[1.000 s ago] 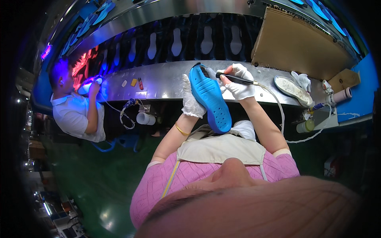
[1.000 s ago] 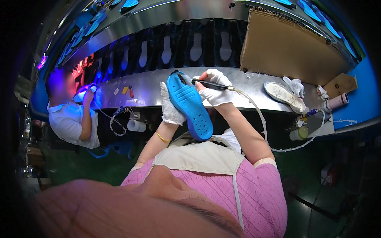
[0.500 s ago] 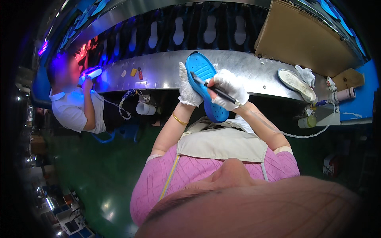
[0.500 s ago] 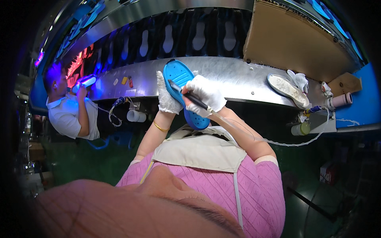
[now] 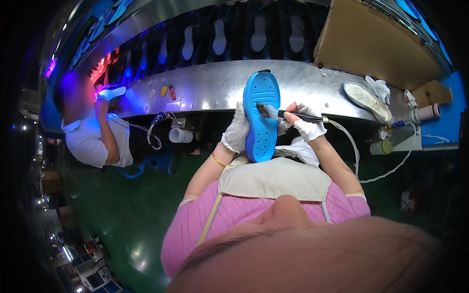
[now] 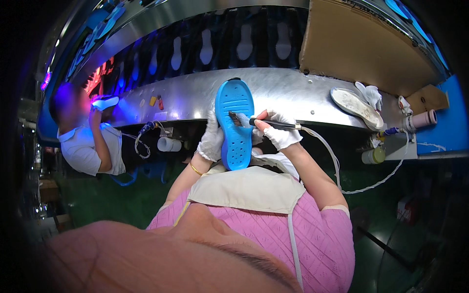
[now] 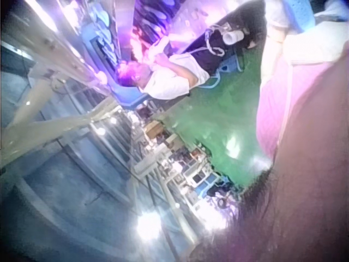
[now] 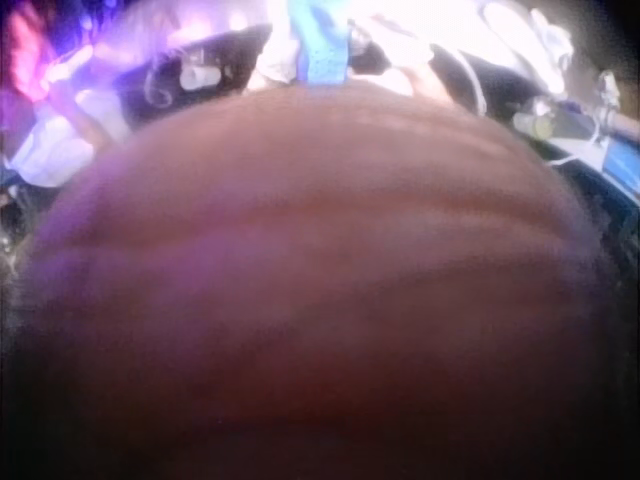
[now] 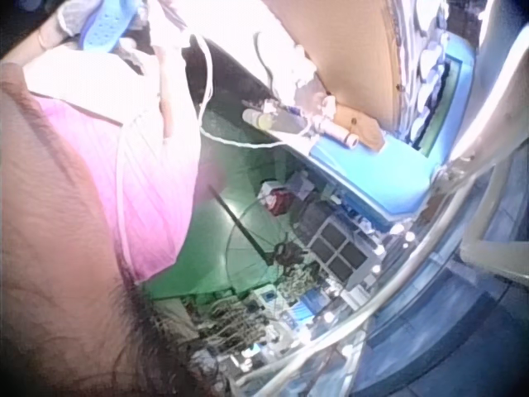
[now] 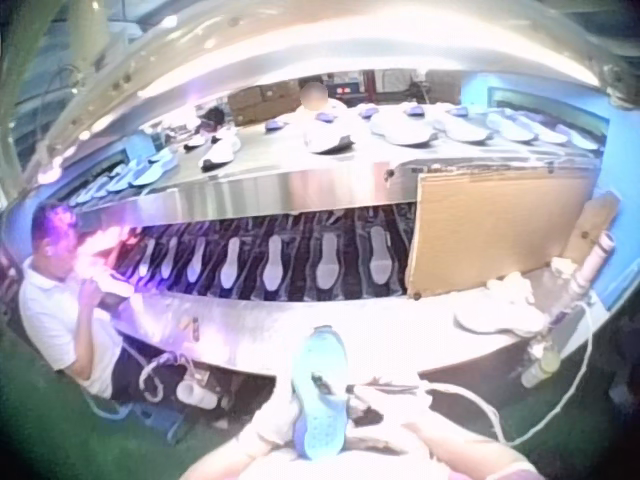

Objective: The person takes shoe soles from an overhead conveyor one by one and applies adhesive across each sole using a handheld brush applicator.

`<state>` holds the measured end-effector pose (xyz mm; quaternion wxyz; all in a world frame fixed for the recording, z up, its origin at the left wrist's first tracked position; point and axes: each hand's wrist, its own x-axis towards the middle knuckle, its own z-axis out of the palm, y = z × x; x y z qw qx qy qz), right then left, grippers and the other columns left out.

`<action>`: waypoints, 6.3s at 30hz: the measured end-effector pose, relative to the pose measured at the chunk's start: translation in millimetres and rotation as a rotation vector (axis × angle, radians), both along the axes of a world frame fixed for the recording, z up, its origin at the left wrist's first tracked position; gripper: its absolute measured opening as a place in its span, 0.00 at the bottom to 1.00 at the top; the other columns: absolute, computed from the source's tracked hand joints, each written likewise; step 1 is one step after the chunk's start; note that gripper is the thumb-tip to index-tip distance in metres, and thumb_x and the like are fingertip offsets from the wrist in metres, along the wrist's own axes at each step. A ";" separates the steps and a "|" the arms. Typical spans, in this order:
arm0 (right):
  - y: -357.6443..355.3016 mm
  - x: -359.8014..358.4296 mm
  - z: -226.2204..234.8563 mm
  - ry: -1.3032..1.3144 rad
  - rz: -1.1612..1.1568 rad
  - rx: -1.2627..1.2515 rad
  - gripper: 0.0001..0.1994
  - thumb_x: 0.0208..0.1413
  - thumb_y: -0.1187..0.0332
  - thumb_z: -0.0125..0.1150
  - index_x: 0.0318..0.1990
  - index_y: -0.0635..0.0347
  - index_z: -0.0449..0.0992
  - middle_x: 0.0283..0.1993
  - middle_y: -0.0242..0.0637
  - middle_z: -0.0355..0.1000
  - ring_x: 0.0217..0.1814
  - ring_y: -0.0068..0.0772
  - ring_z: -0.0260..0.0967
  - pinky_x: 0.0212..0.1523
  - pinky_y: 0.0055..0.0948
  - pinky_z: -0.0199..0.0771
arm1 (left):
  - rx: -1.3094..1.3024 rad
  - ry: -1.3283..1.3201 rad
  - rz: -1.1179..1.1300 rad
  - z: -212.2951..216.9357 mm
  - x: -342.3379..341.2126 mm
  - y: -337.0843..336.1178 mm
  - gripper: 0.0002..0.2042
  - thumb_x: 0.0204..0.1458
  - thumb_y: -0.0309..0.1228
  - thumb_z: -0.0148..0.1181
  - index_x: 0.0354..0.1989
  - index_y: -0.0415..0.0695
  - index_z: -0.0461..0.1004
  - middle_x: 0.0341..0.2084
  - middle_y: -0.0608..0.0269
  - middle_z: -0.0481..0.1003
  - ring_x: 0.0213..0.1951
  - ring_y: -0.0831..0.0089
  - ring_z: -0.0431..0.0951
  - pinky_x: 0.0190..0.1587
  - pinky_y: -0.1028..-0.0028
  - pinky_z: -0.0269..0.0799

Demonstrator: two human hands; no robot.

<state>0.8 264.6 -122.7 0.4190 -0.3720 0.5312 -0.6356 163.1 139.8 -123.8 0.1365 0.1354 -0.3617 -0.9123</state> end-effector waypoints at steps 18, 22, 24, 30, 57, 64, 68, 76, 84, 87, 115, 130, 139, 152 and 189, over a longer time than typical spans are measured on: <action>-28.0 18.2 38.1 -0.109 -0.021 -0.032 0.05 0.48 0.77 0.62 0.34 0.60 0.76 0.33 0.34 0.75 0.25 0.16 0.67 0.26 0.16 0.69 | 0.195 0.473 0.283 15.7 -46.1 -49.2 0.52 0.35 0.76 0.37 0.59 0.42 0.59 0.48 0.53 0.70 0.46 0.58 0.73 0.54 0.57 0.67; -30.1 27.2 31.2 0.026 -0.003 -0.094 0.04 0.49 0.77 0.61 0.33 0.63 0.75 0.33 0.36 0.74 0.26 0.19 0.70 0.29 0.17 0.72 | 0.148 0.640 0.195 14.0 -51.8 -64.5 0.53 0.34 0.76 0.41 0.60 0.42 0.58 0.53 0.50 0.67 0.47 0.56 0.72 0.57 0.55 0.63; -29.9 20.3 42.4 -0.112 0.088 0.148 0.03 0.50 0.76 0.60 0.33 0.62 0.75 0.33 0.37 0.74 0.24 0.20 0.70 0.26 0.17 0.71 | 0.179 0.721 0.138 14.8 -49.4 -66.3 0.55 0.31 0.76 0.43 0.61 0.40 0.56 0.54 0.48 0.66 0.49 0.52 0.71 0.59 0.54 0.62; -30.5 9.8 19.0 -0.167 -0.022 -0.063 0.06 0.52 0.72 0.61 0.35 0.62 0.72 0.31 0.36 0.73 0.31 0.22 0.72 0.34 0.19 0.72 | 0.072 0.688 0.066 6.7 -44.5 -78.1 0.58 0.28 0.77 0.43 0.63 0.39 0.52 0.56 0.42 0.62 0.54 0.49 0.68 0.61 0.52 0.58; -45.6 -10.2 22.6 0.166 0.258 -0.114 0.06 0.44 0.79 0.59 0.31 0.59 0.73 0.30 0.33 0.71 0.27 0.18 0.65 0.26 0.19 0.67 | -0.562 -0.444 -0.087 40.9 -73.7 -104.0 0.35 0.47 0.61 0.53 0.49 0.39 0.69 0.34 0.57 0.74 0.31 0.73 0.76 0.34 0.75 0.75; -55.9 -33.5 26.7 0.394 0.180 0.037 0.04 0.43 0.79 0.56 0.28 0.60 0.71 0.29 0.32 0.70 0.25 0.19 0.64 0.24 0.18 0.64 | -0.560 -0.449 -0.063 35.0 -79.4 -108.4 0.34 0.49 0.59 0.52 0.52 0.39 0.68 0.39 0.57 0.73 0.36 0.74 0.73 0.41 0.75 0.73; -55.7 -40.5 33.3 0.312 0.181 -0.031 0.05 0.43 0.80 0.57 0.29 0.60 0.72 0.30 0.32 0.69 0.31 0.22 0.66 0.31 0.19 0.67 | -0.563 -0.419 -0.039 27.9 -75.1 -111.5 0.39 0.47 0.63 0.51 0.56 0.38 0.64 0.41 0.55 0.73 0.39 0.72 0.73 0.44 0.71 0.73; -49.0 -57.4 30.4 0.354 0.215 -0.061 0.06 0.43 0.75 0.62 0.30 0.59 0.73 0.29 0.33 0.69 0.32 0.24 0.68 0.34 0.23 0.70 | -0.505 -0.198 0.154 37.0 -56.2 -114.5 0.39 0.46 0.63 0.49 0.55 0.40 0.64 0.46 0.53 0.71 0.46 0.67 0.74 0.49 0.65 0.73; -31.1 -43.5 26.1 -0.022 -0.117 -0.156 0.09 0.47 0.83 0.59 0.34 0.60 0.69 0.37 0.41 0.73 0.33 0.26 0.72 0.38 0.24 0.73 | 0.367 0.098 -0.002 -6.8 -46.0 -128.7 0.30 0.53 0.56 0.47 0.51 0.42 0.67 0.43 0.51 0.73 0.46 0.60 0.74 0.51 0.52 0.71; -31.2 -35.8 11.1 -0.046 -0.174 -0.141 0.08 0.48 0.81 0.60 0.34 0.60 0.69 0.29 0.37 0.71 0.30 0.25 0.73 0.33 0.22 0.73 | 0.434 0.279 -0.101 -8.6 -38.5 -73.3 0.27 0.55 0.48 0.51 0.53 0.37 0.64 0.41 0.47 0.73 0.43 0.55 0.75 0.51 0.50 0.70; -33.2 9.9 29.6 0.929 0.033 -0.450 0.16 0.37 0.80 0.60 0.38 0.56 0.71 0.28 0.40 0.68 0.30 0.43 0.69 0.33 0.32 0.70 | 0.171 0.175 0.193 -6.8 -57.8 -51.7 0.36 0.48 0.63 0.48 0.55 0.43 0.62 0.45 0.52 0.71 0.46 0.56 0.72 0.48 0.55 0.72; -23.5 -24.5 24.8 0.029 -0.030 -0.032 0.07 0.51 0.74 0.61 0.36 0.64 0.69 0.32 0.37 0.71 0.31 0.23 0.72 0.33 0.20 0.73 | 0.332 0.276 0.155 17.2 -46.8 -35.5 0.45 0.45 0.70 0.39 0.60 0.42 0.57 0.52 0.50 0.65 0.51 0.57 0.68 0.55 0.58 0.65; -20.7 18.6 28.2 0.013 0.099 -0.156 0.06 0.50 0.79 0.59 0.35 0.64 0.69 0.32 0.37 0.70 0.28 0.23 0.70 0.32 0.21 0.72 | 0.140 0.219 0.204 9.9 -53.5 -31.9 0.41 0.49 0.65 0.41 0.61 0.42 0.55 0.55 0.51 0.63 0.52 0.57 0.68 0.56 0.59 0.64; -31.4 7.7 18.7 -0.428 0.054 -0.071 0.06 0.54 0.71 0.56 0.37 0.63 0.70 0.33 0.39 0.72 0.30 0.25 0.71 0.32 0.18 0.70 | -0.040 0.366 0.333 27.3 -60.1 -36.1 0.45 0.48 0.67 0.40 0.64 0.42 0.50 0.61 0.49 0.56 0.60 0.55 0.61 0.62 0.56 0.55; -46.1 -28.8 40.0 0.481 0.201 -0.111 0.06 0.38 0.80 0.64 0.25 0.62 0.75 0.36 0.36 0.75 0.39 0.28 0.73 0.41 0.26 0.73 | -0.033 -0.255 -0.149 45.4 -68.6 -83.0 0.21 0.56 0.46 0.51 0.43 0.38 0.72 0.33 0.53 0.77 0.30 0.67 0.79 0.34 0.71 0.79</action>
